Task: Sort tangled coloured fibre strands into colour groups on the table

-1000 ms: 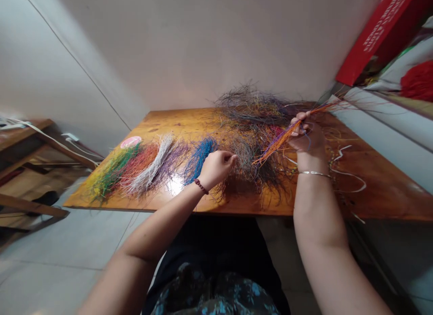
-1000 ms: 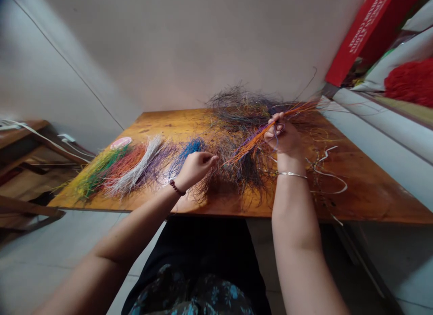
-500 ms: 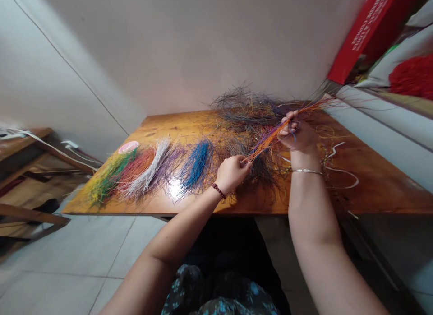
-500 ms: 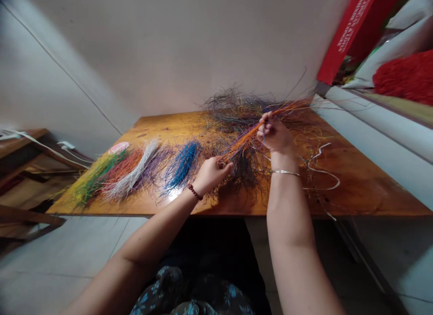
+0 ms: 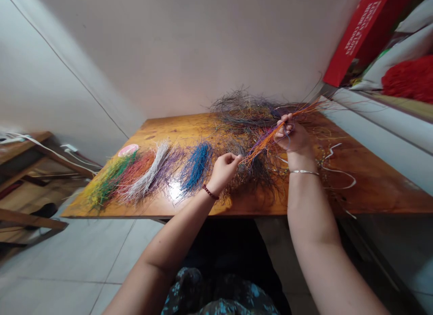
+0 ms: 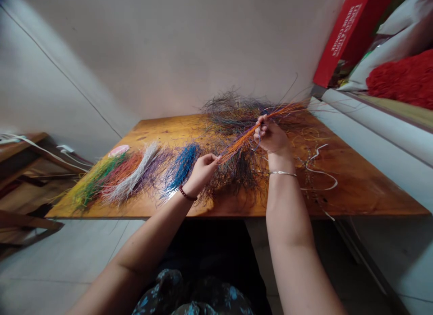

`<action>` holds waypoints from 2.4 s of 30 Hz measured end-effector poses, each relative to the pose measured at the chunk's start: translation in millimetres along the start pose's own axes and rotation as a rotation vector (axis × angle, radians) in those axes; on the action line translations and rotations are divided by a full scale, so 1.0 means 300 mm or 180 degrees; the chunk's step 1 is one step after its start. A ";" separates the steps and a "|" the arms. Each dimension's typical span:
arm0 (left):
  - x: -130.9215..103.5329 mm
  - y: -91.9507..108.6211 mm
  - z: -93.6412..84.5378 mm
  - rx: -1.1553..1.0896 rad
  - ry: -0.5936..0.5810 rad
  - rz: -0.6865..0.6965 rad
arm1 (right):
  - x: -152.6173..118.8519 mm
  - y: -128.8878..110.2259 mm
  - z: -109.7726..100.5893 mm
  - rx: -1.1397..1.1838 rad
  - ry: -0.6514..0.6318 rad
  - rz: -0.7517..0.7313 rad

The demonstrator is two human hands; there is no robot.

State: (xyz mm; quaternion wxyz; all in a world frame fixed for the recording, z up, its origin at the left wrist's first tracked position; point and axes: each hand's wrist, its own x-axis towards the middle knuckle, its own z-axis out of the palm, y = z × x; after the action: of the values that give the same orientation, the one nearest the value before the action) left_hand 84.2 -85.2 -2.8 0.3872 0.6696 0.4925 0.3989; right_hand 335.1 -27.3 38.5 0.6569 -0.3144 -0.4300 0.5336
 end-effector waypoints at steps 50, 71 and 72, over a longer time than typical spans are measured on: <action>-0.153 0.054 -0.198 0.2760 0.0391 0.0877 | 0.026 0.054 -0.013 0.0208 -0.0288 -0.0131; -0.431 0.147 -0.398 0.3467 0.0157 0.0958 | 0.048 0.069 -0.060 -0.0294 -0.0631 -0.0319; -0.454 0.162 -0.425 0.3433 0.0132 0.0960 | 0.048 0.070 -0.061 -0.0266 -0.0616 -0.0301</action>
State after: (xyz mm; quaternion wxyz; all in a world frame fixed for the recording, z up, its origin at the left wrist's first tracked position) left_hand -42.2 -211.3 69.3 -0.0813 0.8279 0.5330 0.1547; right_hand 343.4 -7.5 15.6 0.6231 -0.2679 -0.5276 0.5115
